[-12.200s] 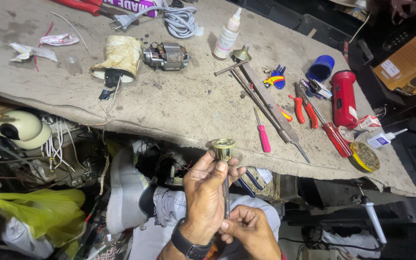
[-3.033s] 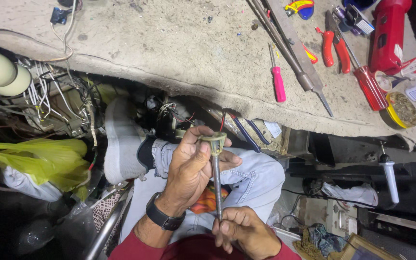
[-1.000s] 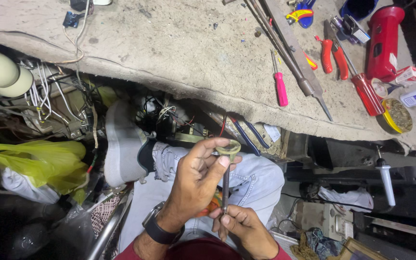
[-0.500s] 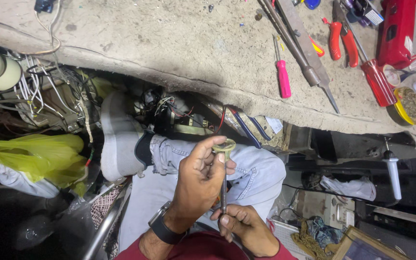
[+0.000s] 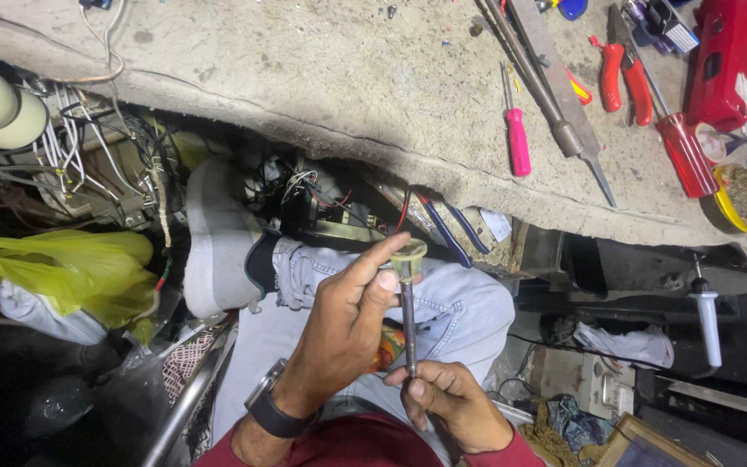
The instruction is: The person sits on the floor and uses a screwdriver to adjust a small cylindrical electrical component. They repeatedly insert the screwdriver into the component, turn it, and inspect the fit while holding the part in their left hand.
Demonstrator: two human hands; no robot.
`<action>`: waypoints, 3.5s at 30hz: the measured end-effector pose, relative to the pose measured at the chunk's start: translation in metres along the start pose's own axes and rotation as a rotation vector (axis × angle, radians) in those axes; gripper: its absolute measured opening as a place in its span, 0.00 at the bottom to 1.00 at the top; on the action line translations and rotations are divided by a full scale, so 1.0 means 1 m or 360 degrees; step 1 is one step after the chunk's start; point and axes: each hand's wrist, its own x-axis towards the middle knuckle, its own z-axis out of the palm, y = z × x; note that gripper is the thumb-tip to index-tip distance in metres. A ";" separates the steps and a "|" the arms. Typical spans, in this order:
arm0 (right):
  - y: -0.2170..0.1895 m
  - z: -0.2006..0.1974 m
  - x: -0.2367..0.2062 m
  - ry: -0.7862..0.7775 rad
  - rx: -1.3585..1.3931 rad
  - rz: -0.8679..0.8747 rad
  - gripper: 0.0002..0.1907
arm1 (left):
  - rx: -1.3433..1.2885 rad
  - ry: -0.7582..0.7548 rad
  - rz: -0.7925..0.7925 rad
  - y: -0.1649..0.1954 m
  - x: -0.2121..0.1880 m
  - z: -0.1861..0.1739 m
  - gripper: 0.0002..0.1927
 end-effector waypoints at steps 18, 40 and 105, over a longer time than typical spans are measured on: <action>0.012 0.001 0.003 0.0118 -0.0050 -0.0133 0.18 | -0.0752 0.0067 -0.0004 -0.032 0.006 -0.007 0.27; -0.005 0.012 0.002 -0.0153 0.0124 0.0064 0.20 | -0.0758 -0.0056 -0.0116 -0.029 0.001 -0.007 0.22; 0.005 0.007 -0.002 -0.0074 0.0526 0.0191 0.19 | -0.1152 -0.0051 -0.0332 -0.060 0.005 -0.014 0.19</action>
